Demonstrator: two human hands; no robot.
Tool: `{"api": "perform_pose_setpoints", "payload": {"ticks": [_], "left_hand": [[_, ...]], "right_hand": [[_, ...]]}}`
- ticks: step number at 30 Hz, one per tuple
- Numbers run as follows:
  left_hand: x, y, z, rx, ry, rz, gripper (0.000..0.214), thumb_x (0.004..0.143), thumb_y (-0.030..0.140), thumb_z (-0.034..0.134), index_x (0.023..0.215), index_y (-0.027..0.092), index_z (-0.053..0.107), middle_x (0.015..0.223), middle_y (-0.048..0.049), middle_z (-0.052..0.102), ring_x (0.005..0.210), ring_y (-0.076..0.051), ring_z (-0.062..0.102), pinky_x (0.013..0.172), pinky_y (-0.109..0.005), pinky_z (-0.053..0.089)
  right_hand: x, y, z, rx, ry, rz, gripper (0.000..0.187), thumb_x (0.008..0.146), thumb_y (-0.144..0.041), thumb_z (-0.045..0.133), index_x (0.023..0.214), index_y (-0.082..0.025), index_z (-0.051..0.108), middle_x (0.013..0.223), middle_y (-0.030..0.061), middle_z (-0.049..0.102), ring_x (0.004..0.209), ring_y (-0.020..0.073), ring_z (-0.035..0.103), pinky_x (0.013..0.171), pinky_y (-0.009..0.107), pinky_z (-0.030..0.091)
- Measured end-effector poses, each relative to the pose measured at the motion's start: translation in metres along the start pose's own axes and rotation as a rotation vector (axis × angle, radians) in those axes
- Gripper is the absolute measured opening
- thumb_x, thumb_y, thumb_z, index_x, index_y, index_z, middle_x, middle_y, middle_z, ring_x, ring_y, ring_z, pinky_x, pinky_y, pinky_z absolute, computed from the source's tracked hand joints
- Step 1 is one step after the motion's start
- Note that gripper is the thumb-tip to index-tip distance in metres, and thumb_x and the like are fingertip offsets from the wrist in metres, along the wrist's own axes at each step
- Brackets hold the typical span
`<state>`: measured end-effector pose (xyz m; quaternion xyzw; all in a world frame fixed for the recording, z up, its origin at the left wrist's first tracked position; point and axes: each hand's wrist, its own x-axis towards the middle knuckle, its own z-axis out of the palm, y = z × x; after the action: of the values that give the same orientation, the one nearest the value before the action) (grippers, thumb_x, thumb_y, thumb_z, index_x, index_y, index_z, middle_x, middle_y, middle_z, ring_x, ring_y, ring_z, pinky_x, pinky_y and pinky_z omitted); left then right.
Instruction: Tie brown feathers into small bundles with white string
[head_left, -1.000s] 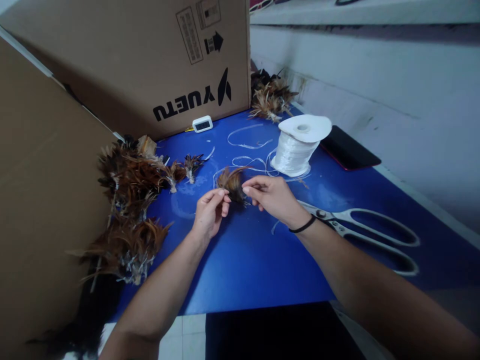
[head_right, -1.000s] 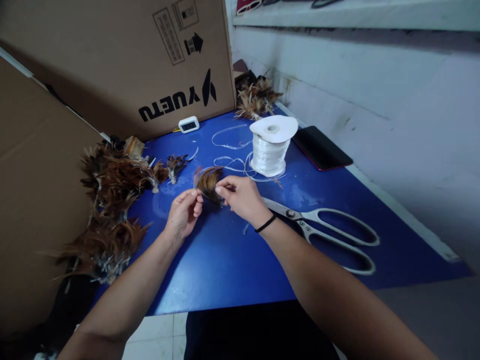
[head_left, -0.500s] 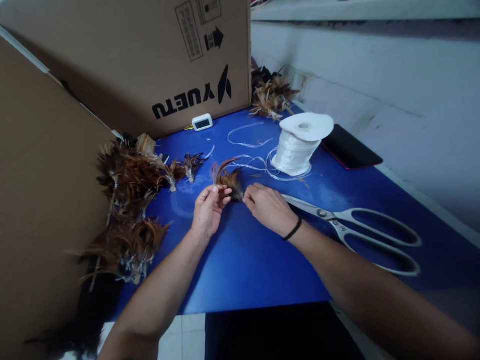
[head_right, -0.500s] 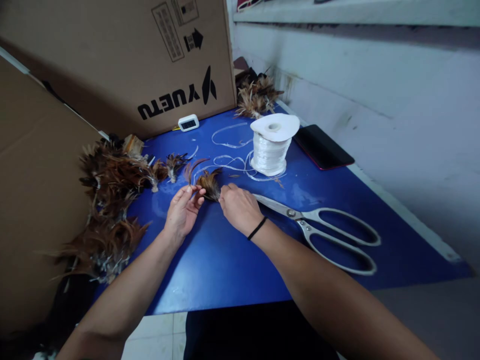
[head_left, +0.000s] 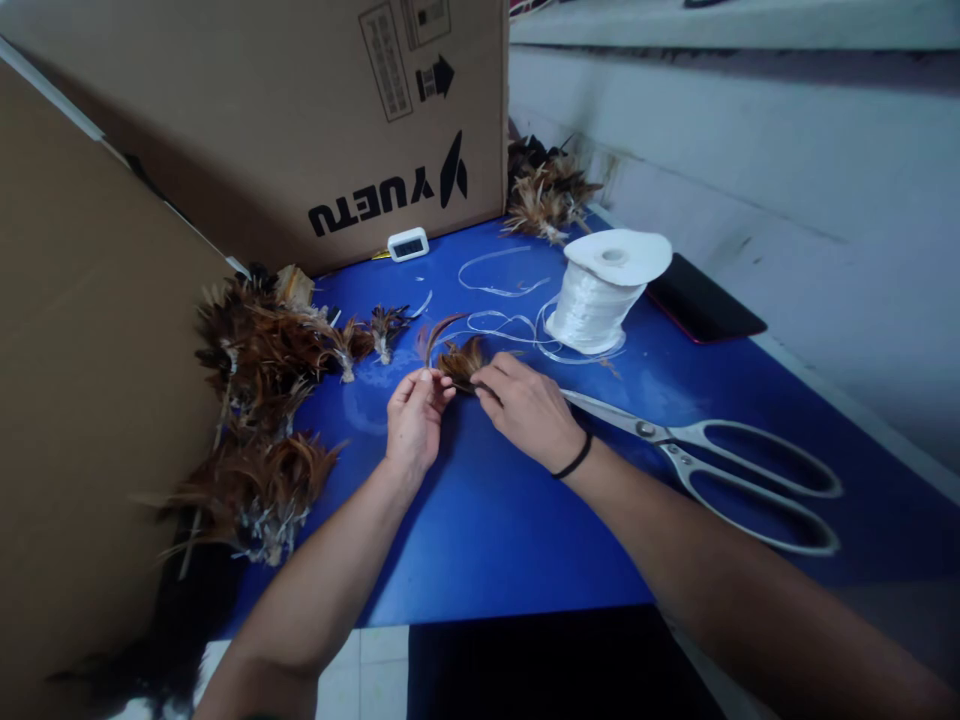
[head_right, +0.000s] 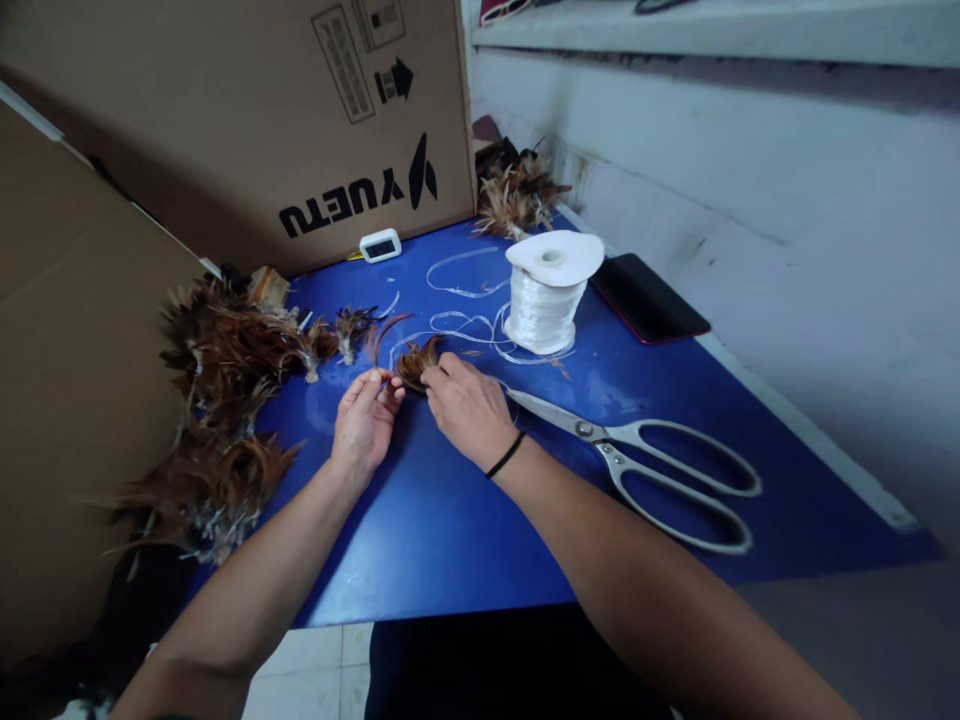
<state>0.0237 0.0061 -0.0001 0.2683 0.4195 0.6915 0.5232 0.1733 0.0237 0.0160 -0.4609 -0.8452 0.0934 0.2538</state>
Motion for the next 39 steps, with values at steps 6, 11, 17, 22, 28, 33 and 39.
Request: {"api": "perform_pose_setpoints", "payload": {"ticks": [6,11,17,22,28,33,39], "left_hand": [[0.000,0.000,0.000,-0.010,0.005,-0.008,0.013,0.072,0.025,0.069,0.077,0.015,0.062,0.077,0.0004,0.062,0.071,-0.008,0.060,0.066,-0.020,0.049],[-0.001,-0.001,0.001,-0.012,-0.068,-0.056,0.014,0.073,0.025,0.068,0.079,0.014,0.061,0.089,-0.0038,0.066,0.085,-0.013,0.064,0.073,-0.023,0.050],[-0.002,-0.002,0.002,-0.040,-0.149,-0.082,0.013,0.075,0.023,0.067,0.078,0.014,0.058,0.098,-0.0079,0.068,0.099,-0.019,0.063,0.093,-0.036,0.045],[0.002,-0.002,-0.001,-0.025,-0.174,-0.134,0.015,0.073,0.023,0.069,0.077,0.014,0.058,0.102,-0.0102,0.068,0.103,-0.021,0.062,0.095,-0.039,0.044],[0.003,-0.002,0.000,0.002,-0.174,-0.140,0.016,0.071,0.023,0.071,0.075,0.014,0.059,0.100,-0.0095,0.068,0.103,-0.021,0.062,0.096,-0.039,0.043],[0.002,-0.001,0.003,0.022,-0.146,-0.143,0.017,0.069,0.024,0.072,0.074,0.014,0.060,0.097,-0.0083,0.068,0.100,-0.020,0.063,0.095,-0.038,0.044],[0.000,-0.002,0.005,0.030,-0.144,-0.116,0.016,0.068,0.024,0.073,0.073,0.014,0.061,0.096,-0.0062,0.067,0.097,-0.017,0.063,0.092,-0.035,0.044]], "right_hand": [[0.010,-0.005,0.011,-0.099,0.011,0.028,0.022,0.091,-0.027,0.040,0.098,-0.019,0.060,0.097,0.0080,0.060,0.081,0.0183,0.059,0.060,0.027,0.038],[0.011,-0.009,0.010,-0.141,0.082,0.187,0.022,0.089,-0.034,0.044,0.097,-0.016,0.055,0.092,0.0084,0.062,0.073,0.0198,0.061,0.057,0.029,0.036],[0.014,-0.001,0.014,-0.133,0.010,0.207,0.016,0.086,-0.024,0.047,0.087,-0.016,0.060,0.092,0.0102,0.064,0.073,0.0198,0.061,0.057,0.028,0.036],[0.015,0.010,0.015,0.135,0.084,0.224,0.013,0.081,-0.020,0.050,0.080,-0.018,0.062,0.079,0.0054,0.065,0.073,0.0168,0.060,0.065,0.027,0.041],[0.017,0.024,0.017,0.495,0.208,0.357,0.007,0.074,-0.023,0.056,0.073,-0.018,0.061,0.063,0.0001,0.062,0.059,0.0139,0.057,0.059,0.026,0.042],[0.017,0.024,0.006,0.807,0.262,0.445,0.011,0.073,-0.029,0.058,0.069,-0.018,0.057,0.051,-0.0033,0.053,0.045,0.0101,0.048,0.047,0.023,0.038],[0.017,0.015,-0.010,1.258,0.226,0.598,0.015,0.070,-0.026,0.063,0.065,-0.018,0.052,0.047,-0.0057,0.046,0.039,0.0054,0.037,0.035,0.019,0.027]]}}
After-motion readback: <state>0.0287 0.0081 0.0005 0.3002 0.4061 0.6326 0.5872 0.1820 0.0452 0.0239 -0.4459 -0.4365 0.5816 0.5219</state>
